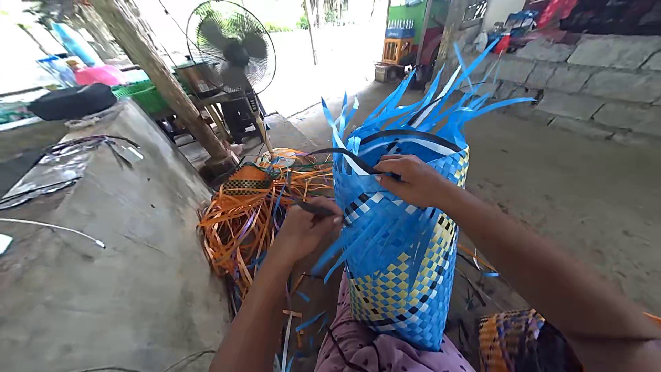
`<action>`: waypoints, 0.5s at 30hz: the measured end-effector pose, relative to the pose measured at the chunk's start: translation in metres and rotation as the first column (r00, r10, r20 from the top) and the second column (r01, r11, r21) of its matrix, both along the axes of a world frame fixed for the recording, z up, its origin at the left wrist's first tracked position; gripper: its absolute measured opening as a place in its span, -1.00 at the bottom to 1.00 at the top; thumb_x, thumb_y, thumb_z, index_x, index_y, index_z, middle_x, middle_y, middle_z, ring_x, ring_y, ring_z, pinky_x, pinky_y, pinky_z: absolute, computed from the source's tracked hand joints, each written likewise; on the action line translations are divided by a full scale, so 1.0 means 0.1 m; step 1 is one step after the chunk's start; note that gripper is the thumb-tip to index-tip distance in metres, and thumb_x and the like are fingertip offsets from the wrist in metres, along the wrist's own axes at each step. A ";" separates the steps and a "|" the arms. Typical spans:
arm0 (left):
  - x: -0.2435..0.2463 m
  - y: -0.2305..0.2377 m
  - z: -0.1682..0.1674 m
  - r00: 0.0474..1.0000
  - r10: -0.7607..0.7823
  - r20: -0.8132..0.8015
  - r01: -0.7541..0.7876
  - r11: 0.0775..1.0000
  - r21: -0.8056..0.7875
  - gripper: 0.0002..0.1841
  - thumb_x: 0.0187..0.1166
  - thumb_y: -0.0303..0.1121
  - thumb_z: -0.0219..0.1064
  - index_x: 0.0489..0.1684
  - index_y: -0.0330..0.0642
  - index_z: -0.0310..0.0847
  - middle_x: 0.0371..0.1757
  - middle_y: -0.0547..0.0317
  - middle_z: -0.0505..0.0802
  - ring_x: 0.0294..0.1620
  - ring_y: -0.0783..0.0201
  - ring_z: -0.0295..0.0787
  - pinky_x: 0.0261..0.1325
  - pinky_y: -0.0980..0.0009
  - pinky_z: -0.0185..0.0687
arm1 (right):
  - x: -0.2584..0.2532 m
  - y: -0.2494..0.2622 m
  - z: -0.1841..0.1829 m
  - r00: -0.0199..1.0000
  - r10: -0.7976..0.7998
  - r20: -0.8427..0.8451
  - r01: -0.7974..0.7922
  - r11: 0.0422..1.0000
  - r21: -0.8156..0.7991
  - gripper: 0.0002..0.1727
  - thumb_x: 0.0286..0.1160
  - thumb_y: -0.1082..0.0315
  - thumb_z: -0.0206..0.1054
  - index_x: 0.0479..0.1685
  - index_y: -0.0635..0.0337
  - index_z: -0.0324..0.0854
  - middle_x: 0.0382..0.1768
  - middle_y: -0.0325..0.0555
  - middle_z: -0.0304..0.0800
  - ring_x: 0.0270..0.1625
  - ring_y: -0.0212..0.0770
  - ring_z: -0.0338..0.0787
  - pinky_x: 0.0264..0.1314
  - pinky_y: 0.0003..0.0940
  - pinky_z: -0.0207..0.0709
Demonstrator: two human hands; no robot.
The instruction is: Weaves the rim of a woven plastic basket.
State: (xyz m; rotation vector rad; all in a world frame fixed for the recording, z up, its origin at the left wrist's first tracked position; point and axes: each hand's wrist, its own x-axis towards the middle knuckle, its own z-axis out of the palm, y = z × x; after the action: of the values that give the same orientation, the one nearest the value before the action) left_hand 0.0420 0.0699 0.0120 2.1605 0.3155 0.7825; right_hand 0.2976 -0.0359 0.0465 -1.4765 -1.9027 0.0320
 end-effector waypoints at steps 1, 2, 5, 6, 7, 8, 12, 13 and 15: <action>0.13 -0.01 0.16 1.000 -0.003 0.026 0.001 0.999 0.054 -0.87 0.58 -0.50 0.32 -0.07 -0.32 0.74 -0.23 0.27 0.89 -0.24 0.51 0.84 -0.06 0.49 0.80 | -0.04 -0.02 0.04 0.999 -0.005 -0.049 0.002 0.999 -0.050 -0.73 0.63 0.46 0.18 0.00 0.34 0.80 -0.12 0.06 0.82 -0.11 -0.10 0.79 -0.01 -0.09 0.67; 0.25 -0.01 0.30 0.999 -0.010 0.037 0.006 0.994 0.109 -0.88 0.58 -0.54 0.32 -0.07 -0.32 0.73 -0.26 0.24 0.87 -0.26 0.50 0.82 -0.08 0.49 0.80 | -0.07 -0.03 0.07 0.995 -0.021 -0.101 0.011 0.995 -0.099 -0.70 0.68 0.48 0.14 0.13 0.31 0.78 -0.05 0.06 0.86 -0.09 -0.13 0.80 0.02 -0.12 0.67; 0.52 0.08 0.58 0.999 -0.010 0.050 -0.002 0.972 0.235 -0.89 0.63 -0.55 0.29 -0.04 -0.32 0.70 -0.25 0.15 0.85 -0.31 0.45 0.79 -0.13 0.48 0.77 | -0.07 -0.01 0.08 0.961 -0.033 -0.276 -0.007 0.989 -0.145 -0.62 0.67 0.54 0.13 0.36 0.22 0.69 -0.31 -0.11 0.79 -0.38 -0.35 0.63 -0.27 -0.37 0.55; 0.58 0.13 0.65 0.999 0.004 0.038 -0.013 0.968 0.251 -0.89 0.65 -0.54 0.28 -0.03 -0.33 0.70 -0.22 0.12 0.85 -0.29 0.44 0.80 -0.09 0.46 0.78 | -0.07 -0.01 0.08 0.947 -0.032 -0.319 -0.017 0.989 -0.150 -0.58 0.65 0.56 0.13 0.41 0.21 0.66 -0.41 -0.16 0.73 -0.46 -0.39 0.54 -0.36 -0.42 0.48; 0.63 0.19 0.70 0.999 0.018 0.030 -0.026 0.964 0.266 -0.88 0.65 -0.54 0.27 -0.04 -0.35 0.70 -0.23 0.11 0.84 -0.30 0.43 0.80 -0.09 0.45 0.78 | -0.06 0.00 0.07 0.937 -0.030 -0.347 -0.027 0.987 -0.159 -0.55 0.64 0.57 0.12 0.46 0.20 0.63 -0.48 -0.18 0.67 -0.49 -0.40 0.49 -0.39 -0.44 0.43; 0.66 0.24 0.75 0.999 0.035 0.013 -0.038 0.959 0.283 -0.88 0.66 -0.53 0.27 -0.03 -0.34 0.70 -0.25 0.11 0.85 -0.31 0.43 0.81 -0.10 0.45 0.79 | -0.06 -0.01 0.07 0.930 -0.033 -0.366 -0.032 0.985 -0.169 -0.53 0.64 0.58 0.12 0.50 0.18 0.60 -0.52 -0.20 0.62 -0.52 -0.39 0.46 -0.41 -0.44 0.40; 0.72 0.30 0.87 0.994 0.074 -0.085 -0.039 0.933 0.358 -0.88 0.68 -0.48 0.27 -0.04 -0.26 0.72 -0.33 0.16 0.84 -0.39 0.42 0.78 -0.19 0.43 0.75 | -0.12 -0.05 0.11 0.915 -0.075 -0.397 -0.015 0.975 -0.220 -0.49 0.68 0.58 0.13 0.59 0.13 0.51 -0.46 -0.13 0.69 -0.51 -0.35 0.51 -0.41 -0.42 0.44; 0.73 0.28 0.88 0.990 0.063 -0.123 -0.011 0.923 0.386 -0.88 0.69 -0.48 0.27 -0.04 -0.25 0.72 -0.34 0.16 0.84 -0.39 0.40 0.78 -0.18 0.40 0.75 | -0.13 -0.06 0.12 0.913 -0.082 -0.400 -0.013 0.973 -0.230 -0.49 0.69 0.58 0.14 0.61 0.14 0.50 -0.44 -0.12 0.72 -0.49 -0.35 0.53 -0.39 -0.41 0.46; 0.77 0.25 0.88 0.981 0.023 -0.194 0.071 0.884 0.462 -0.88 0.66 -0.48 0.29 -0.08 -0.24 0.75 -0.30 0.13 0.85 -0.31 0.29 0.80 -0.10 0.24 0.74 | -0.13 -0.05 0.11 0.914 -0.072 -0.398 -0.020 0.975 -0.222 -0.51 0.69 0.57 0.14 0.60 0.18 0.50 -0.46 -0.15 0.70 -0.51 -0.37 0.51 -0.40 -0.43 0.44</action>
State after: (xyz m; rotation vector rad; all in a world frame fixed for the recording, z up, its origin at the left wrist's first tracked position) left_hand 0.1186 0.0951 0.0996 2.7022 0.2119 0.6821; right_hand 0.2848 -0.0408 0.0572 -1.5008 -1.5764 0.5158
